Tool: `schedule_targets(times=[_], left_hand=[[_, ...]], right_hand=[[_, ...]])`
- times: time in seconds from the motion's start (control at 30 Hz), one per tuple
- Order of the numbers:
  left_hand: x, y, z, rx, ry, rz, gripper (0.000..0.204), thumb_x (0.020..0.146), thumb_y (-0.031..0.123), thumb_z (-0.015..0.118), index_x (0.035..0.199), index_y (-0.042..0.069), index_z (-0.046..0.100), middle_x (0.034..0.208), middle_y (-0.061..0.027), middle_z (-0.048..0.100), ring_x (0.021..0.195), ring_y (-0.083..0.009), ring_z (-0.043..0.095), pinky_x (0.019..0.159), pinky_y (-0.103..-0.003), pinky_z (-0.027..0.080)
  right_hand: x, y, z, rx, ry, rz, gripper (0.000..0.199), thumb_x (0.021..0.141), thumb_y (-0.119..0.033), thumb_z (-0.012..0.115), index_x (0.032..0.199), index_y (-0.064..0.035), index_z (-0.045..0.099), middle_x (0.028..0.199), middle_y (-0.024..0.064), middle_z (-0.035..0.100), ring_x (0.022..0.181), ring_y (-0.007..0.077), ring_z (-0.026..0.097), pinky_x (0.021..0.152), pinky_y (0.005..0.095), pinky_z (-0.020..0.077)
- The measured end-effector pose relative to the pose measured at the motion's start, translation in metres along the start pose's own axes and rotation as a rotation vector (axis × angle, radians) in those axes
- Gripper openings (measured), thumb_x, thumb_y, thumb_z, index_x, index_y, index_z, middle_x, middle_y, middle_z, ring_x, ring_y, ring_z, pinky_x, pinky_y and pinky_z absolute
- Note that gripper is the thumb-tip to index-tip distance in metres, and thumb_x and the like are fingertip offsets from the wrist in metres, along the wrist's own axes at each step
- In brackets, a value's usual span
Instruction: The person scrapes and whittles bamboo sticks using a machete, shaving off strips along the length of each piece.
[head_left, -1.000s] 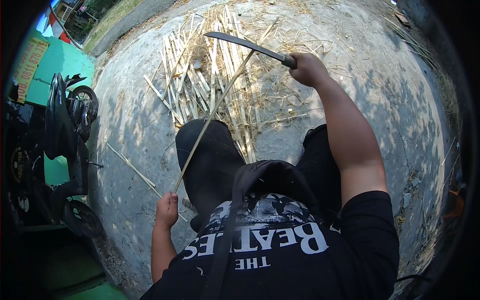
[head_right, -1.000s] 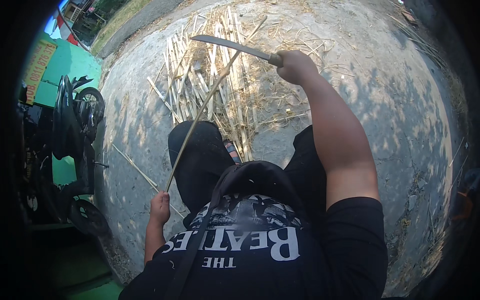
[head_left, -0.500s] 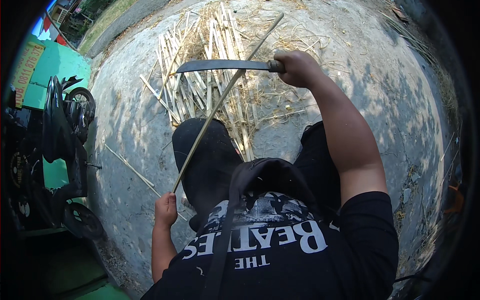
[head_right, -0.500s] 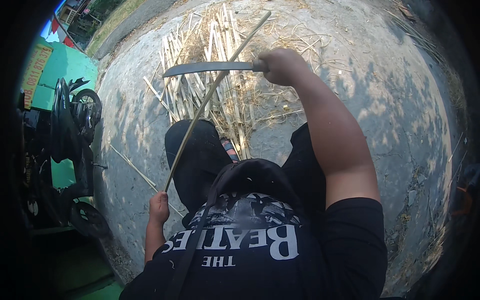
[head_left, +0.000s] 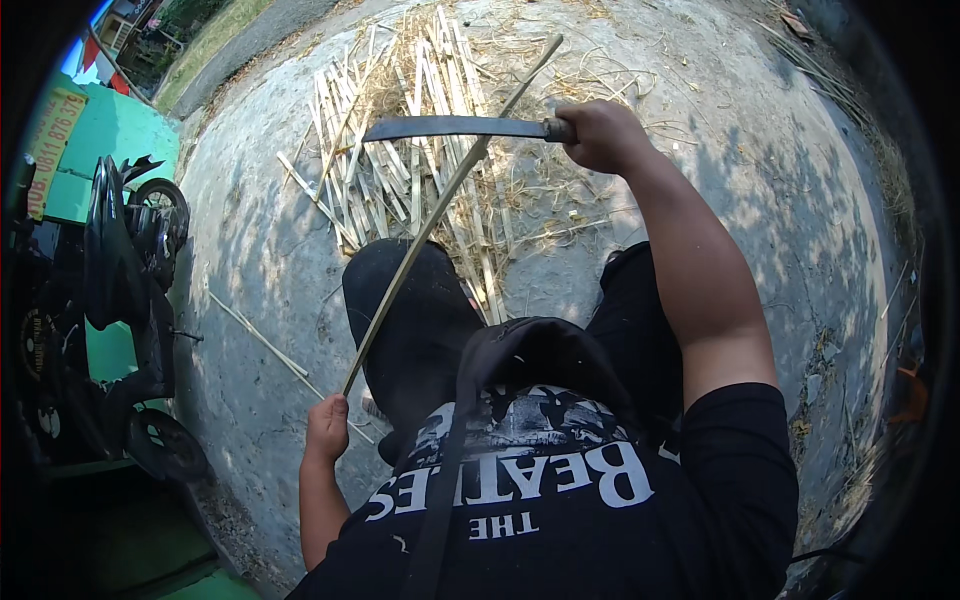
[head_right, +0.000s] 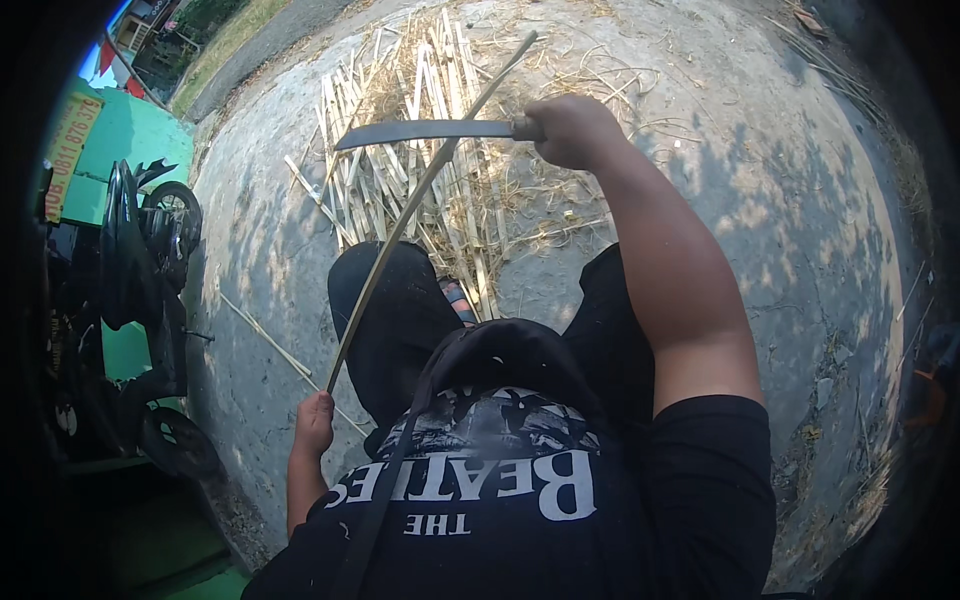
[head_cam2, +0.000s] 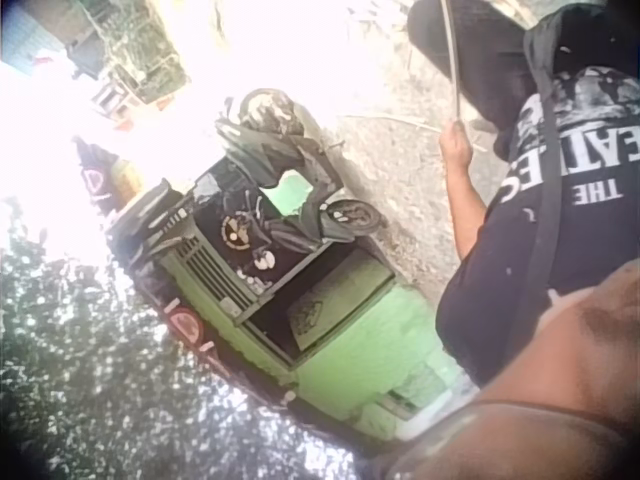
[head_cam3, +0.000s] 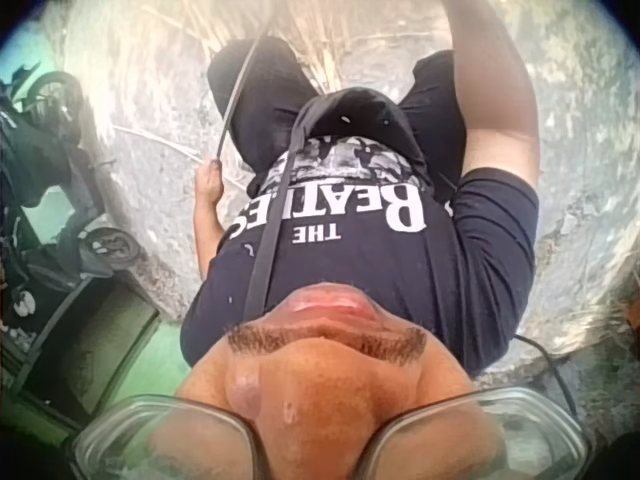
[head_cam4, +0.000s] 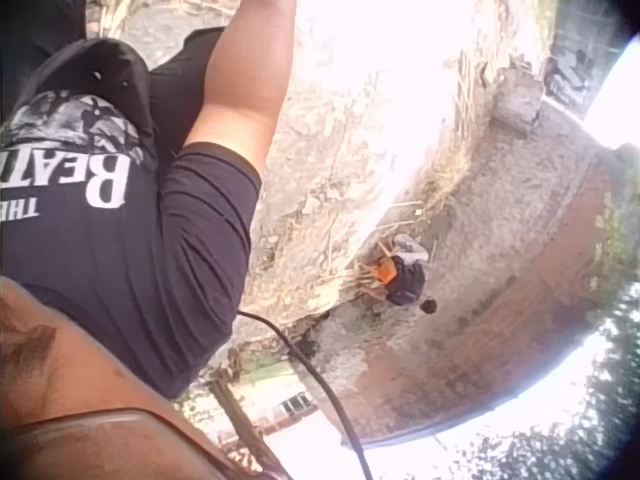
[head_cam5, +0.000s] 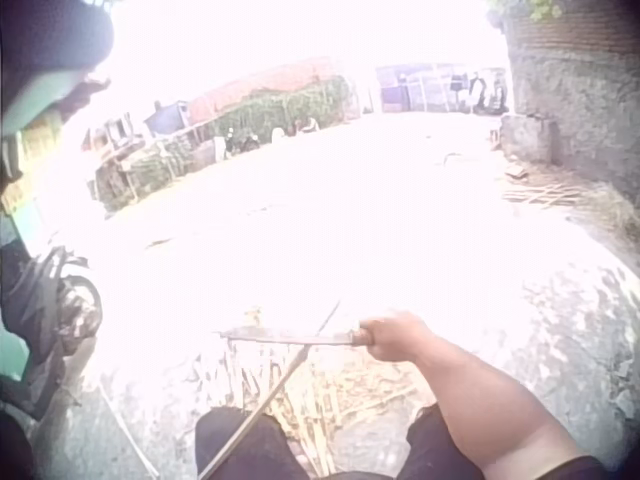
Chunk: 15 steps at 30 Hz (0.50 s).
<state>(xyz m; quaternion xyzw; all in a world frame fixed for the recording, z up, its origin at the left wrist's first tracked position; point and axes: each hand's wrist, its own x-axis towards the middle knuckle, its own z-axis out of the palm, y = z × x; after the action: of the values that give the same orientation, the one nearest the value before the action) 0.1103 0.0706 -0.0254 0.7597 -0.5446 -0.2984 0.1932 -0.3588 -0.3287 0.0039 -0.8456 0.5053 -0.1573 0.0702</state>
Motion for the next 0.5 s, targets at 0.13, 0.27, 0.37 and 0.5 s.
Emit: schedule_targets(times=[0.13, 0.27, 0.37, 0.5], left_hand=[[-0.004, 0.012, -0.014, 0.018, -0.024, -0.023, 0.059, 0.108, 0.049, 0.046, 0.076, 0.0, 0.051, 0.061, -0.0038, 0.043, 0.063, -0.0136, 0.042, 0.057, -0.035, 0.038], [-0.004, 0.006, -0.011, -0.023, -0.059, -0.07, 0.06, 0.108, 0.051, 0.046, 0.076, 0.001, 0.051, 0.062, -0.0014, 0.043, 0.063, -0.013, 0.042, 0.058, -0.034, 0.037], [-0.001, 0.005, -0.002, -0.076, -0.08, -0.088, 0.057, 0.11, 0.051, 0.041, 0.072, 0.008, 0.048, 0.064, 0.0042, 0.044, 0.06, -0.0095, 0.04, 0.056, -0.03, 0.033], [0.007, -0.009, 0.006, -0.11, -0.084, -0.095, 0.057, 0.11, 0.052, 0.041, 0.072, 0.009, 0.049, 0.064, 0.0049, 0.043, 0.06, -0.0092, 0.039, 0.055, -0.03, 0.032]], right_hand=[[-0.005, 0.069, 0.013, 0.077, 0.064, 0.464, 0.023, 0.084, -0.018, 0.061, 0.105, -0.0144, 0.071, 0.098, 0.0167, 0.074, 0.095, 0.0368, 0.071, 0.083, 0.0471, 0.0559], [-0.003, 0.059, 0.012, 0.118, 0.087, 0.416, 0.021, 0.084, -0.018, 0.063, 0.102, -0.0143, 0.071, 0.095, 0.0163, 0.073, 0.093, 0.0372, 0.07, 0.081, 0.0478, 0.0556], [-0.003, 0.013, -0.004, 0.083, 0.111, 0.123, 0.013, 0.082, -0.018, 0.065, 0.094, -0.013, 0.07, 0.086, 0.0137, 0.071, 0.085, 0.0362, 0.07, 0.076, 0.0491, 0.0551], [-0.002, -0.013, 0.003, 0.067, 0.107, -0.225, 0.01, 0.082, -0.019, 0.067, 0.089, -0.0127, 0.066, 0.079, 0.0106, 0.071, 0.078, 0.0369, 0.069, 0.07, 0.0493, 0.0551]])
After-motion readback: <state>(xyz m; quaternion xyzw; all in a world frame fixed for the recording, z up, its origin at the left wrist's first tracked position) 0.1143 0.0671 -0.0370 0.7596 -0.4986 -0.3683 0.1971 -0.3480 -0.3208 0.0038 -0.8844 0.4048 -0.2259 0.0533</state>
